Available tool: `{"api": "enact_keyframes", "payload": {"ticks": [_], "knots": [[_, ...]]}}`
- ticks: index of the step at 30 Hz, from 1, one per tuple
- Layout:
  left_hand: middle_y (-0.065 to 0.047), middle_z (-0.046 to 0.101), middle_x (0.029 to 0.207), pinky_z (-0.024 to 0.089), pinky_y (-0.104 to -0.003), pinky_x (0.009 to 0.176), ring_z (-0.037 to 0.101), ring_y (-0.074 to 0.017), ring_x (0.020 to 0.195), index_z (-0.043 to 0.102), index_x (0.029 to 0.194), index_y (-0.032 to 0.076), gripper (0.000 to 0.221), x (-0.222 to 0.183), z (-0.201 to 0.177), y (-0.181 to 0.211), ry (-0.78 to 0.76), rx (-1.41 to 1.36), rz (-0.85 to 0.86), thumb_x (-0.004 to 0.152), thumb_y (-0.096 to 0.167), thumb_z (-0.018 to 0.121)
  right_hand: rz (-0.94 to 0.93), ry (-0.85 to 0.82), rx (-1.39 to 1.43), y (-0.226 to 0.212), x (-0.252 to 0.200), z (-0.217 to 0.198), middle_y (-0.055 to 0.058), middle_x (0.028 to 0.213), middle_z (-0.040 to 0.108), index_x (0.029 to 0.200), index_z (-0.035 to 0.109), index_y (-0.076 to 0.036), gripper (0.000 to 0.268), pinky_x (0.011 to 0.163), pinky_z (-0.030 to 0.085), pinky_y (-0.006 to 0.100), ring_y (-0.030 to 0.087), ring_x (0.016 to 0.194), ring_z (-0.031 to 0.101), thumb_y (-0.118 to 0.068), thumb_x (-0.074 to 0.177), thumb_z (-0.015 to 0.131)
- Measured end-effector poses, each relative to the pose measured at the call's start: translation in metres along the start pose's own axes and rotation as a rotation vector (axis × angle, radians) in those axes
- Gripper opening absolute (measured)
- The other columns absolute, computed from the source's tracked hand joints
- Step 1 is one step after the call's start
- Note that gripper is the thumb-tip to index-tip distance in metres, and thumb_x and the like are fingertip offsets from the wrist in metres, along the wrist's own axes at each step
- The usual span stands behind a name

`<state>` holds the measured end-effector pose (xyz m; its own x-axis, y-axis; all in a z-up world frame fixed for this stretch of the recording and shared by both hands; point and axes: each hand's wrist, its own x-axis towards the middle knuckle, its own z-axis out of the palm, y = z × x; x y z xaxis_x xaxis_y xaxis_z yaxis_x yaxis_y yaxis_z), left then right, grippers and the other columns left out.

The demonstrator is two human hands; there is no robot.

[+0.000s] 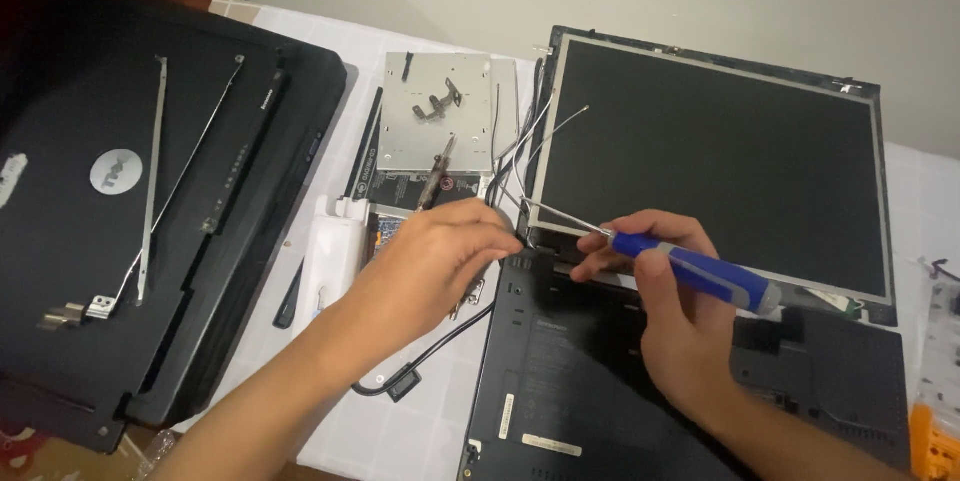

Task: Unscrewing and removing the screen bezel and internal components of a laptop.

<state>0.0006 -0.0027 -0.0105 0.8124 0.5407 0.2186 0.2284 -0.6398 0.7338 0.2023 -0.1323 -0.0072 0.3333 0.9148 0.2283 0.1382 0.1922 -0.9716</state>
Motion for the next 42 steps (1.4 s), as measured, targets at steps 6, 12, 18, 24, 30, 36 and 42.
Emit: {"api": "enact_keyframes", "payload": {"ticks": [6, 12, 18, 24, 30, 36, 42], "knots": [[-0.003, 0.078, 0.102, 0.059, -0.029, 0.08, 0.075, -0.0179, 0.089, 0.076, 0.11, 0.007, 0.02, 0.002, -0.009, 0.006, 0.015, -0.092, -0.081, 0.097, 0.005, 0.061, 0.012, 0.018, 0.08, -0.004, -0.001, 0.003, 0.022, 0.1, 0.071, 0.117, 0.056, 0.002, 0.019, 0.078, 0.067, 0.037, 0.027, 0.079, 0.074, -0.009, 0.101, 0.058], [-0.004, 0.079, 0.108, 0.06, -0.031, 0.083, 0.076, -0.0189, 0.092, 0.076, 0.112, 0.008, 0.021, 0.002, -0.01, 0.007, -0.027, -0.058, -0.16, 0.097, 0.009, 0.062, 0.051, 0.123, 0.063, -0.006, 0.002, 0.002, 0.019, 0.093, 0.071, 0.114, 0.06, -0.002, 0.016, 0.073, 0.064, 0.036, 0.026, 0.076, 0.072, -0.012, 0.103, 0.056], [-0.003, 0.077, 0.106, 0.058, -0.029, 0.08, 0.073, -0.0167, 0.091, 0.074, 0.115, 0.008, 0.022, 0.003, -0.018, 0.017, 0.102, -0.087, -0.16, 0.099, 0.01, 0.059, 0.057, 0.154, -0.041, -0.016, 0.007, 0.003, 0.014, 0.084, 0.066, 0.095, 0.061, 0.001, 0.025, 0.066, 0.06, 0.033, 0.024, 0.07, 0.066, -0.022, 0.105, 0.054], [0.001, 0.081, 0.11, 0.054, -0.028, 0.082, 0.075, -0.0147, 0.096, 0.077, 0.115, 0.015, 0.028, 0.007, -0.023, 0.032, 0.008, -0.178, -0.221, 0.099, 0.026, 0.058, -0.073, -0.08, -0.4, -0.039, 0.036, 0.01, 0.003, 0.074, 0.068, 0.093, 0.063, -0.008, 0.018, 0.065, 0.053, 0.025, 0.013, 0.065, 0.066, -0.021, 0.103, 0.057], [0.0, 0.085, 0.1, 0.059, -0.022, 0.085, 0.079, -0.0086, 0.092, 0.08, 0.108, 0.013, 0.021, 0.005, -0.016, 0.027, 0.074, -0.307, -0.253, 0.088, 0.015, 0.076, -0.062, -0.112, -0.39, -0.024, 0.065, 0.034, 0.003, 0.075, 0.074, 0.099, 0.067, -0.005, 0.017, 0.065, 0.059, 0.02, 0.01, 0.064, 0.073, -0.021, 0.096, 0.071], [0.002, 0.056, 0.054, 0.03, -0.026, 0.052, 0.035, -0.0114, 0.049, 0.083, 0.098, 0.015, 0.012, 0.005, -0.017, 0.034, 0.05, -0.255, -0.473, 0.096, 0.02, 0.072, 0.006, -0.289, -0.343, -0.043, 0.071, 0.045, -0.004, 0.092, 0.071, 0.12, 0.069, -0.013, 0.029, 0.083, 0.053, 0.024, 0.008, 0.081, 0.063, -0.025, 0.093, 0.07], [0.003, 0.062, 0.06, 0.031, -0.026, 0.05, 0.036, -0.0103, 0.048, 0.08, 0.099, 0.011, 0.013, 0.006, -0.013, 0.028, 0.09, -0.257, -0.392, 0.097, 0.019, 0.07, -0.035, -0.339, 0.048, -0.057, 0.073, 0.046, 0.019, 0.104, 0.069, 0.147, 0.044, 0.0, 0.046, 0.078, 0.063, 0.031, 0.019, 0.086, 0.07, -0.009, 0.103, 0.051]]}}
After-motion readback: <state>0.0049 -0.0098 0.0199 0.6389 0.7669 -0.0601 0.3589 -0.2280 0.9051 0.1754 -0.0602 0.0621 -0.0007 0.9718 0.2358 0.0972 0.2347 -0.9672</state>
